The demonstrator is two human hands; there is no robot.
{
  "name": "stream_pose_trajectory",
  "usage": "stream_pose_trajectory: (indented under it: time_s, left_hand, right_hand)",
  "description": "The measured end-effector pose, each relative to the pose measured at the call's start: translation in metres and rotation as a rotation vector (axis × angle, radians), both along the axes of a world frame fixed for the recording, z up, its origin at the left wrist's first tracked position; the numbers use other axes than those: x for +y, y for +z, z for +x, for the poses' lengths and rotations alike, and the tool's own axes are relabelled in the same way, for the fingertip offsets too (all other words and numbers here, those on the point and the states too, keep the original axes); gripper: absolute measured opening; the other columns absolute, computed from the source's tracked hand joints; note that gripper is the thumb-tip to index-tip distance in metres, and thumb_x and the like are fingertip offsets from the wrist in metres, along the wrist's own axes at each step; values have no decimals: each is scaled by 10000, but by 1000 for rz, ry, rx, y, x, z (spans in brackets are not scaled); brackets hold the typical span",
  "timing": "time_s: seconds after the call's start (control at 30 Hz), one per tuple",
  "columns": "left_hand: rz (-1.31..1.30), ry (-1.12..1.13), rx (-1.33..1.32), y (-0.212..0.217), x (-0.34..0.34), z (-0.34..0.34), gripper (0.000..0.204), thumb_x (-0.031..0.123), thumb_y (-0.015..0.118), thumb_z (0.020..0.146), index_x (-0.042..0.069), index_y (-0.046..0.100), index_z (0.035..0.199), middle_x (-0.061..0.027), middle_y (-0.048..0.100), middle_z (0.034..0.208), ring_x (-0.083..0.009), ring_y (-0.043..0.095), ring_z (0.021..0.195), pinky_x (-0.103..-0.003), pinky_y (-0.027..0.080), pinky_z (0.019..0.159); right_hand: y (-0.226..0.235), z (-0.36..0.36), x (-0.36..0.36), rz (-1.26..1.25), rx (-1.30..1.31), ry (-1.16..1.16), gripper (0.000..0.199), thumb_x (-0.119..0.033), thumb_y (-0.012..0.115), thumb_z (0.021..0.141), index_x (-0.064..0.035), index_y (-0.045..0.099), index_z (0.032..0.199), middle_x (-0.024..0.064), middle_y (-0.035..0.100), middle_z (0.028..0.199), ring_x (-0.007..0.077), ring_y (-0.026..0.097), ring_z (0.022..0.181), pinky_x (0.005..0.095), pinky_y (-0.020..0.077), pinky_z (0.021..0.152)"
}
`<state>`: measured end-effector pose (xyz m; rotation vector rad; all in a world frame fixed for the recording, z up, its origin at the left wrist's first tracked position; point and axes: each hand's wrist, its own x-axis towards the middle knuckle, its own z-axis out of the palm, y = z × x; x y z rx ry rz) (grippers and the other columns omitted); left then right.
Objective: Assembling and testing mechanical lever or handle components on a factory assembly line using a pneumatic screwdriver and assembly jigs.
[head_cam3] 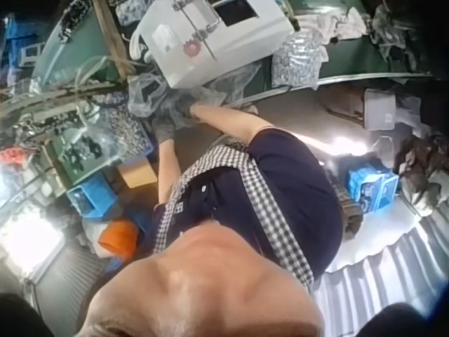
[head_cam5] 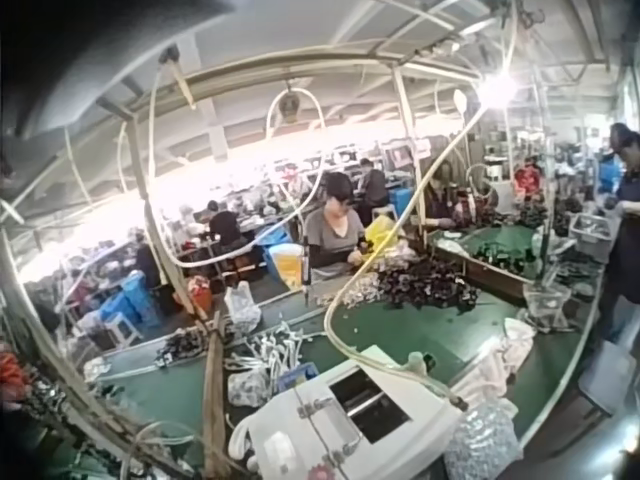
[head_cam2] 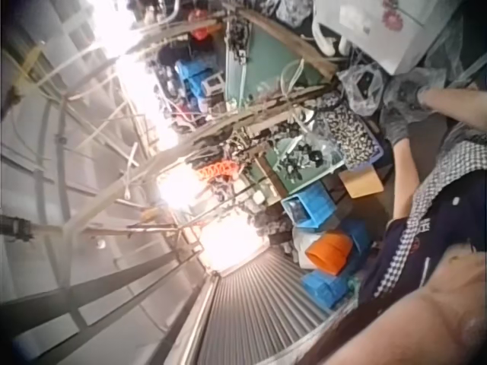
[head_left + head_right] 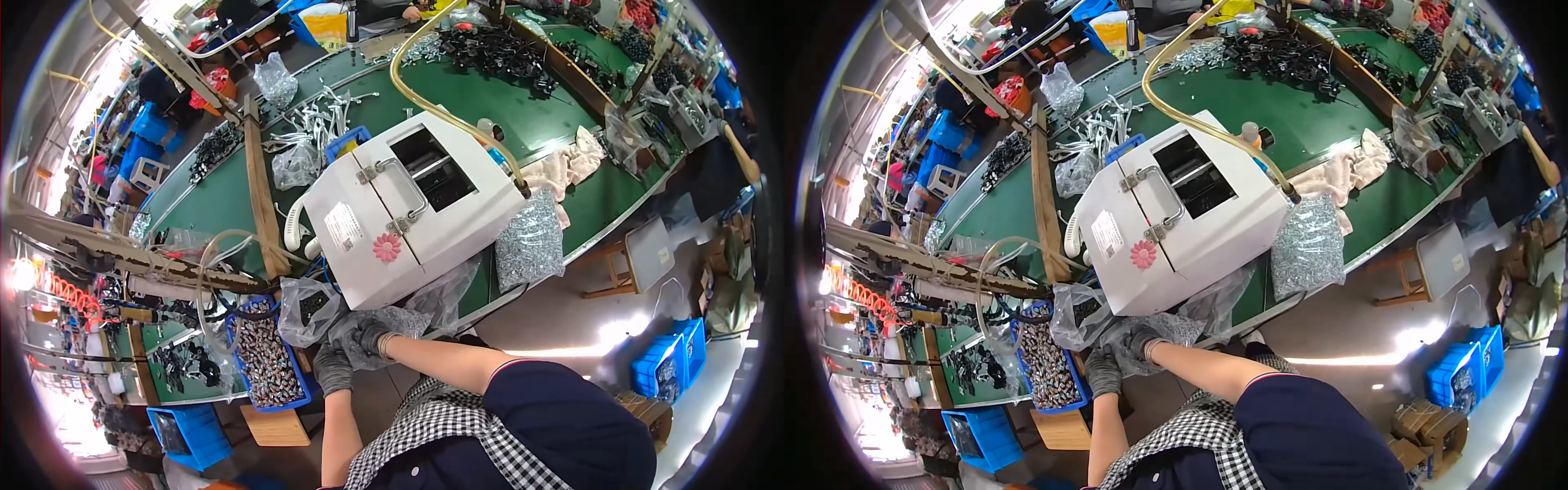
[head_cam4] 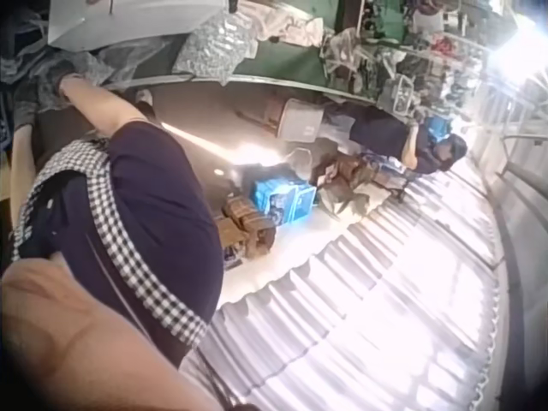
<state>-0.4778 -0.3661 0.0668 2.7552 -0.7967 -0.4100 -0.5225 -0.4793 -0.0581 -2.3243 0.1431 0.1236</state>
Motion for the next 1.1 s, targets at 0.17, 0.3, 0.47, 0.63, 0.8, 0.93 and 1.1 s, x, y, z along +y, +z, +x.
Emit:
stream_pose_trajectory:
  time_s: [0.17, 0.3, 0.47, 0.63, 0.8, 0.93, 1.1]
  left_hand:
    - [-125, 69, 36, 10, -2, -3, 387, 340, 528, 960, -21, 664, 998, -253, 667, 884, -445, 625, 879, -479, 492, 761]
    - [-127, 92, 27, 8, 2, -6, 372, 324, 552, 949, -27, 664, 1000, -253, 674, 899, -435, 637, 886, -468, 497, 761]
    - [-95, 114, 23, 20, 0, -11, 385, 328, 573, 939, -33, 665, 1032, -253, 681, 935, -425, 645, 924, -445, 506, 786]
    - [-150, 179, 136, 12, 13, -14, 406, 340, 613, 921, -39, 649, 1062, -249, 686, 1001, -382, 666, 953, -420, 502, 810]
    - [-239, 191, 101, 23, 16, -34, 433, 366, 617, 928, -34, 630, 1096, -233, 692, 976, -373, 670, 929, -415, 502, 814]
    - [-294, 207, 21, -2, 61, -36, 353, 313, 636, 932, -8, 643, 1079, -182, 701, 955, -324, 671, 861, -384, 511, 783]
    - [-446, 299, 135, 35, 43, -63, 261, 212, 660, 919, -2, 648, 1068, -113, 706, 943, -198, 649, 801, -316, 510, 752]
  right_hand:
    - [29, -3, -23, 74, 108, 17, 256, -295, 554, 894, -72, 675, 927, 141, 647, 902, 293, 590, 816, 368, 452, 719]
    - [40, 0, -27, 148, 145, 23, 239, -299, 561, 906, -81, 659, 922, 115, 633, 863, 255, 570, 754, 335, 432, 653]
    - [55, -6, -33, 357, 188, -13, 221, -303, 569, 920, -93, 639, 915, 82, 614, 814, 206, 544, 675, 294, 406, 570]
    - [106, -31, -48, 1007, 350, -120, 208, -308, 578, 933, -105, 619, 908, 49, 596, 766, 158, 518, 597, 253, 380, 486]
    - [182, -83, -76, 1710, 546, -268, 201, -313, 586, 947, -117, 599, 902, 16, 578, 717, 110, 493, 519, 212, 354, 403]
    - [235, -132, -103, 1948, 579, -340, 200, -316, 593, 959, -127, 583, 896, -10, 563, 678, 72, 472, 456, 179, 334, 336]
    - [277, -171, -194, 1994, 227, -169, 141, -204, 641, 920, -113, 613, 1024, 31, 622, 845, 92, 586, 576, 185, 431, 382]
